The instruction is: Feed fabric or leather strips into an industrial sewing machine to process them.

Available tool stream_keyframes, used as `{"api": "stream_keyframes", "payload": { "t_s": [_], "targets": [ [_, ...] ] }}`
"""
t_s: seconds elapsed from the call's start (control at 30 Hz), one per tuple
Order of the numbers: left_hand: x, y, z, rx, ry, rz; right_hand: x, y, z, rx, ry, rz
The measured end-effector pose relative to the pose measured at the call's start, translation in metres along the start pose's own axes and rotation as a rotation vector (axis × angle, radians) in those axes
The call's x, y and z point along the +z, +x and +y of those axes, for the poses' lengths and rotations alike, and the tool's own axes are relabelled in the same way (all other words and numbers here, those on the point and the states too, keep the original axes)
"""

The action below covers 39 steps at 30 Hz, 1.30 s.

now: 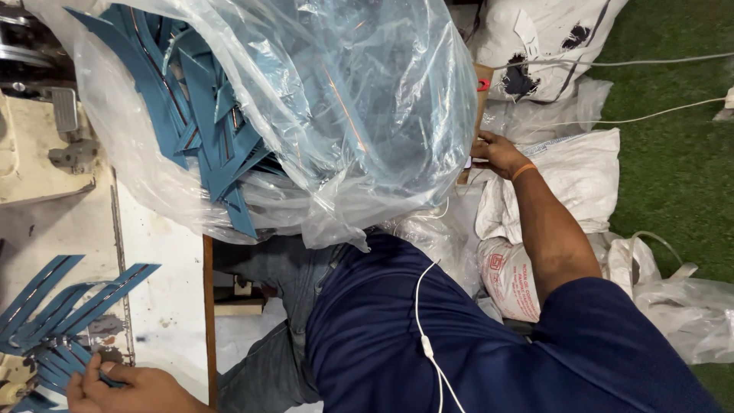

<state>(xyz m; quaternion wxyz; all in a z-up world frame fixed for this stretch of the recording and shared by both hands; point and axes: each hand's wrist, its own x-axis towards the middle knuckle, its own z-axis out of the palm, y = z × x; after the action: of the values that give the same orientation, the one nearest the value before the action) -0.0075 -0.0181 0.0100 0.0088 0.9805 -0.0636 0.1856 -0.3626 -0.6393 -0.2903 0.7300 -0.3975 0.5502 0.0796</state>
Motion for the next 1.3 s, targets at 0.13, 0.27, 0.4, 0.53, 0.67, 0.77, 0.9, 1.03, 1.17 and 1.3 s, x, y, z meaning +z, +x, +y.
{"api": "stream_keyframes", "payload": {
  "t_s": [0.13, 0.27, 0.4, 0.53, 0.67, 0.77, 0.9, 1.03, 1.17, 1.3],
  "targets": [
    [-0.003, 0.001, 0.001, 0.004, 0.058, -0.003, -0.003, 0.002, 0.002, -0.011, 0.007, -0.029],
    [-0.002, 0.001, -0.001, 0.022, 0.033, -0.007, -0.002, -0.004, -0.003, -0.031, 0.019, -0.119],
    [-0.003, 0.000, 0.002, -0.017, 0.049, -0.017, 0.000, -0.002, -0.002, 0.008, 0.013, -0.037],
    [-0.003, 0.001, 0.004, -0.040, 0.037, -0.032, -0.002, 0.001, 0.000, -0.025, 0.048, -0.060],
    [-0.004, 0.001, 0.004, -0.023, 0.009, -0.018, -0.002, -0.001, 0.000, -0.045, 0.029, -0.091],
    [-0.003, 0.001, 0.002, -0.037, 0.009, -0.025, 0.001, -0.005, -0.005, -0.039, 0.021, -0.081],
    [-0.001, 0.000, -0.001, 0.005, 0.001, -0.004, 0.007, -0.010, -0.008, -0.021, 0.023, -0.058],
    [-0.010, 0.004, 0.012, -0.033, -0.104, -0.023, 0.008, -0.013, -0.010, -0.017, 0.029, -0.057],
    [-0.011, 0.003, 0.012, -0.043, -0.041, -0.032, 0.011, -0.018, -0.016, 0.011, 0.024, -0.050],
    [-0.011, 0.003, 0.012, -0.016, -0.007, -0.027, 0.014, -0.022, -0.022, 0.026, 0.021, -0.037]
  ]
}}
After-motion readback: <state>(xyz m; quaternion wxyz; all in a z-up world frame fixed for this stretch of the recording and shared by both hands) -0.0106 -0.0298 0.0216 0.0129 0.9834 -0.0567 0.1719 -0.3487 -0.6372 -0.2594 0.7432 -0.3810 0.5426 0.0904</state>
